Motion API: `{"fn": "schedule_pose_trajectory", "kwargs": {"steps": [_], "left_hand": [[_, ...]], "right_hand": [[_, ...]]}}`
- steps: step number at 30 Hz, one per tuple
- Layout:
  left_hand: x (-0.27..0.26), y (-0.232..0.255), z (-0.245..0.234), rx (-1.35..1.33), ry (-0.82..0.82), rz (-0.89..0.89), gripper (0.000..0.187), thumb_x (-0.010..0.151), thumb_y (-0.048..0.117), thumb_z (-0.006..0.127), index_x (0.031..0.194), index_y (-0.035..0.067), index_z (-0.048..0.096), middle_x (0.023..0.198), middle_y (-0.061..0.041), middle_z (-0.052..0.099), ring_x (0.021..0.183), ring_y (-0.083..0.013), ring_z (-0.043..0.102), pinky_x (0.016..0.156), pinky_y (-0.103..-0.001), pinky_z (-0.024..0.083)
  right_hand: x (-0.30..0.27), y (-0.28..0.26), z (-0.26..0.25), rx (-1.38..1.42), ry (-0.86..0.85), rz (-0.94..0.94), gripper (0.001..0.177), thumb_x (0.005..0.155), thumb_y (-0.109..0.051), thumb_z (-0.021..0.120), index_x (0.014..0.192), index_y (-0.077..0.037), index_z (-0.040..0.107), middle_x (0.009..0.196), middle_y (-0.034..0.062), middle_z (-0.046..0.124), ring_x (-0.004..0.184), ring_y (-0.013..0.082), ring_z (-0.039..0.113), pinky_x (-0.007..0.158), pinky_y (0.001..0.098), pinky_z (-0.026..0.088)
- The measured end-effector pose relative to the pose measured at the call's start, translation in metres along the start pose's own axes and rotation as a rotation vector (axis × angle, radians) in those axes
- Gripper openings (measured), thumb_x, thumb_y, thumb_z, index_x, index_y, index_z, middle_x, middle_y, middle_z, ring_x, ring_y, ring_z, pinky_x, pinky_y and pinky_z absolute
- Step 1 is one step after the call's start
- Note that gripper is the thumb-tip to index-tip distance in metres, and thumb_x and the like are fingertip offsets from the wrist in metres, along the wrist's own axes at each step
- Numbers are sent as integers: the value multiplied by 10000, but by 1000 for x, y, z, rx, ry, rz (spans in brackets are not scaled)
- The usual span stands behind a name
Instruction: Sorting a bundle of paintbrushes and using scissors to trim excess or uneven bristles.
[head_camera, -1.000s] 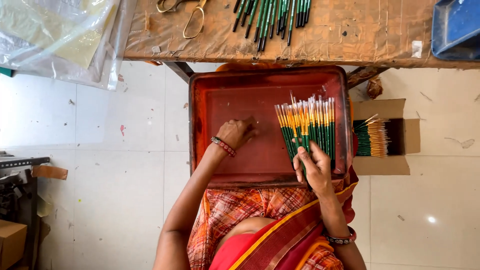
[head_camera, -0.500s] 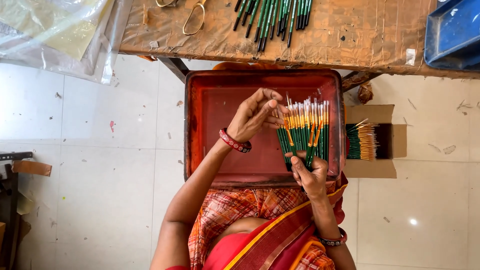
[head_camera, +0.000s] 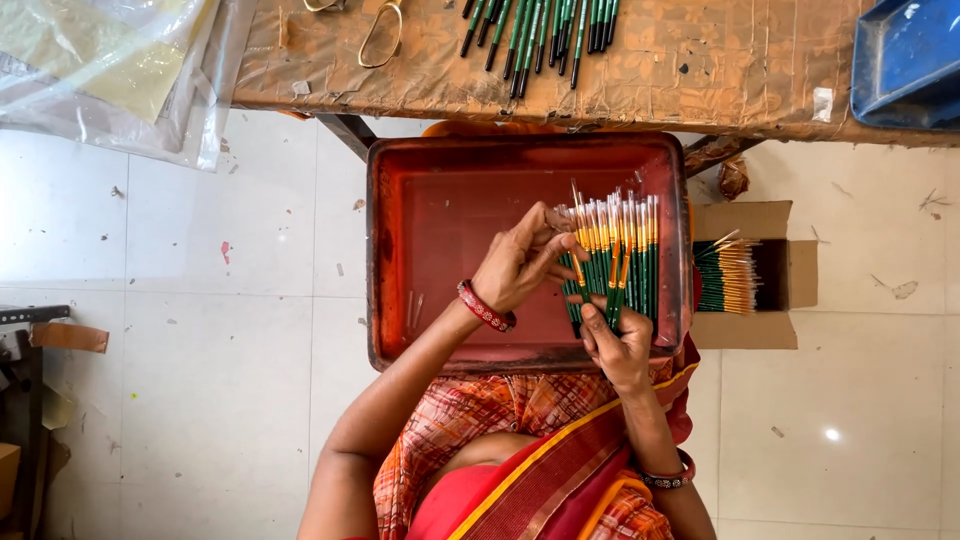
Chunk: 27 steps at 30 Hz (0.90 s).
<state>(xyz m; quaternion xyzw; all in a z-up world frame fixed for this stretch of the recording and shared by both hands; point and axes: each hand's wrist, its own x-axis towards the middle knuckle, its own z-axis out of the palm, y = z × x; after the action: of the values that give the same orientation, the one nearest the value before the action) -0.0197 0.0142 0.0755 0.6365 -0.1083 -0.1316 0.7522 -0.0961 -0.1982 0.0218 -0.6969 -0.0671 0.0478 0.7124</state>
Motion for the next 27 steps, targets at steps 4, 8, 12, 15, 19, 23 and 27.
{"fn": "schedule_pose_trajectory", "kwargs": {"steps": [4,8,12,15,19,23,27], "left_hand": [[-8,-22,-30,412,90,150,219,1106,270,582,1208,84,528,1017,-104,799,901,-226,794,705,-338,659],[-38,19,-79,978,356,16,416,1009,327,694,1358,184,517,921,-48,800,719,-254,754,593,-391,573],[-92,34,-145,1528,787,-69,470,948,281,713,1369,165,538,1060,-62,785,707,-266,739,557,-401,559],[-112,15,-146,1554,752,-159,257,948,268,719,1167,144,665,1060,-80,772,723,-262,739,571,-390,578],[-121,-24,-111,1483,428,-491,127,920,249,753,858,140,775,806,-135,753,687,-320,722,604,-438,584],[-140,-116,-107,1642,128,-717,110,924,175,713,848,101,740,804,-133,746,752,-281,745,599,-413,602],[-134,-145,-106,1725,199,-511,48,949,120,703,912,102,729,816,-124,730,764,-301,750,610,-415,603]], "right_hand": [[5,7,2,-102,-17,61,316,1038,-295,608,1083,-23,763,511,-6,557,394,46,449,359,235,312],[14,21,-21,-698,84,-134,298,1105,-309,572,1121,-53,725,774,54,661,591,123,584,504,295,454],[21,11,-54,-828,226,-294,279,1231,-262,533,1315,-11,622,1078,107,663,815,130,629,742,316,558],[21,0,-59,-708,263,-70,356,1168,-262,574,1409,-3,608,872,48,575,700,148,529,616,357,443],[22,-3,-46,-403,237,10,354,1156,-265,586,1394,-4,566,824,2,548,647,76,524,545,261,434],[20,-14,-27,-117,132,83,351,1120,-230,517,1408,-33,559,780,-15,559,522,35,480,399,201,370],[19,-4,-17,47,58,137,320,1082,-209,487,1339,-38,572,710,6,610,421,48,509,301,207,392]]}}
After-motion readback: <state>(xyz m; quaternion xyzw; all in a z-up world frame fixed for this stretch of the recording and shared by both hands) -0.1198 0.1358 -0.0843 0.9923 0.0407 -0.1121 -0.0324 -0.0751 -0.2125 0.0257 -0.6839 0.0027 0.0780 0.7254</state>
